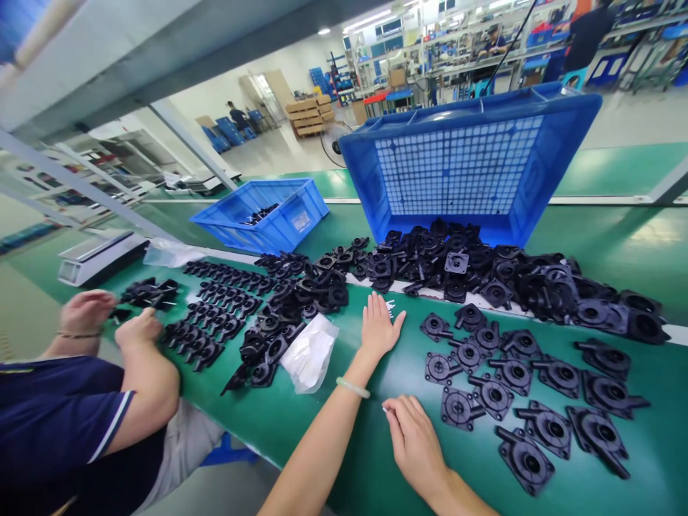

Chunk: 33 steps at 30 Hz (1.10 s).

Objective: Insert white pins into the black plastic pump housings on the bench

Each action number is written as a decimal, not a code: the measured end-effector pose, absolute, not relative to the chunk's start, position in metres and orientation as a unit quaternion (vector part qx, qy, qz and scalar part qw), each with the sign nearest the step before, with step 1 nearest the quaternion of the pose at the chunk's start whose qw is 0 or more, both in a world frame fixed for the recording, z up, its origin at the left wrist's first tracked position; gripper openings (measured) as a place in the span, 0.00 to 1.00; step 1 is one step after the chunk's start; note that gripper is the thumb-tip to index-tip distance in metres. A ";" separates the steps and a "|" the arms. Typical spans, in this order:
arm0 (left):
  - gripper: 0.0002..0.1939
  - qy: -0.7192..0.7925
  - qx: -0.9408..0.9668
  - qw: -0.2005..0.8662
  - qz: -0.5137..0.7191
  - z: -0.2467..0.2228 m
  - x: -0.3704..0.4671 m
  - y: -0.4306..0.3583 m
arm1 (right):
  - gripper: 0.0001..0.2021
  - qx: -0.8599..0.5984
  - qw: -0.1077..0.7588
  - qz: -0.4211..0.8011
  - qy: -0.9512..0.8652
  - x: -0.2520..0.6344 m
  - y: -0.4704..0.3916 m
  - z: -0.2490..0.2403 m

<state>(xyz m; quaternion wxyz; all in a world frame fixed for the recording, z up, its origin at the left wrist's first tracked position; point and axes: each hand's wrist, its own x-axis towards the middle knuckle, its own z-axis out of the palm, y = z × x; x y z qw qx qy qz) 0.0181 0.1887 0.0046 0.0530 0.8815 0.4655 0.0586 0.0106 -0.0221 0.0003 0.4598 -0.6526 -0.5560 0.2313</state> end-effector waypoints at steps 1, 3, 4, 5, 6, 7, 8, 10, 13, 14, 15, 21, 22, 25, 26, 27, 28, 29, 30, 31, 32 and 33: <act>0.45 0.465 0.882 0.051 0.059 0.004 0.020 0.191 | 0.07 -0.652 0.460 0.234 -0.555 0.010 -0.022 0.000; 0.46 0.462 0.883 0.049 0.059 0.002 0.021 0.193 | 0.07 -0.651 0.463 0.238 -0.553 0.010 -0.022 0.000; 0.47 0.460 0.885 0.048 0.060 0.002 0.021 0.193 | 0.07 -0.651 0.464 0.241 -0.550 0.010 -0.022 0.000; 0.47 0.457 0.886 0.046 0.063 0.001 0.020 0.193 | 0.07 -0.651 0.465 0.243 -0.548 0.010 -0.022 0.000; 0.47 0.455 0.887 0.044 0.068 0.001 0.019 0.192 | 0.08 -0.652 0.467 0.245 -0.546 0.010 -0.023 -0.001; 0.47 0.454 0.887 0.043 0.073 0.001 0.017 0.191 | 0.08 -0.652 0.468 0.247 -0.543 0.010 -0.023 -0.001; 0.47 0.453 0.887 0.043 0.077 0.001 0.016 0.190 | 0.08 -0.652 0.469 0.249 -0.542 0.010 -0.023 -0.001; 0.46 0.452 0.887 0.049 0.083 0.001 0.014 0.189 | 0.08 -0.652 0.472 0.249 -0.538 0.011 -0.023 0.000; 0.46 0.446 0.888 0.060 0.094 0.001 0.013 0.189 | 0.08 -0.655 0.479 0.243 -0.531 0.011 -0.023 0.001; 0.46 0.444 0.888 0.062 0.098 0.001 0.012 0.189 | 0.08 -0.656 0.481 0.240 -0.530 0.012 -0.023 0.001; 0.46 0.443 0.888 0.064 0.102 0.001 0.012 0.189 | 0.08 -0.657 0.481 0.238 -0.529 0.012 -0.023 0.002; 0.45 0.443 0.881 0.097 0.135 0.002 0.010 0.188 | 0.08 -0.660 0.475 0.230 -0.534 0.012 -0.022 0.004; 0.44 0.442 0.878 0.107 0.146 0.002 0.009 0.188 | 0.09 -0.662 0.475 0.224 -0.535 0.012 -0.022 0.004; 0.42 0.435 0.868 0.139 0.195 0.000 0.003 0.188 | 0.12 -0.664 0.475 0.200 -0.541 0.012 -0.021 0.004; 0.41 0.430 0.864 0.151 0.213 -0.001 0.000 0.186 | 0.12 -0.663 0.477 0.192 -0.545 0.012 -0.021 0.005; 0.40 0.424 0.860 0.163 0.233 -0.002 -0.002 0.184 | 0.13 -0.660 0.479 0.186 -0.548 0.012 -0.021 0.005; 0.40 0.418 0.855 0.173 0.253 -0.002 -0.004 0.182 | 0.13 -0.656 0.482 0.183 -0.551 0.012 -0.020 0.005; 0.39 0.408 0.852 0.181 0.274 -0.002 -0.005 0.178 | 0.12 -0.653 0.486 0.181 -0.552 0.012 -0.020 0.006; 0.38 0.393 0.852 0.185 0.293 -0.001 -0.006 0.173 | 0.11 -0.651 0.489 0.179 -0.551 0.011 -0.019 0.006; 0.37 0.372 0.855 0.189 0.308 0.000 -0.005 0.168 | 0.10 -0.651 0.493 0.177 -0.550 0.011 -0.019 0.007; 0.36 0.346 0.861 0.195 0.318 0.003 -0.002 0.162 | 0.09 -0.651 0.497 0.175 -0.547 0.011 -0.018 0.008; 0.34 0.318 0.868 0.206 0.320 0.006 0.002 0.155 | 0.08 -0.651 0.502 0.171 -0.544 0.011 -0.018 0.008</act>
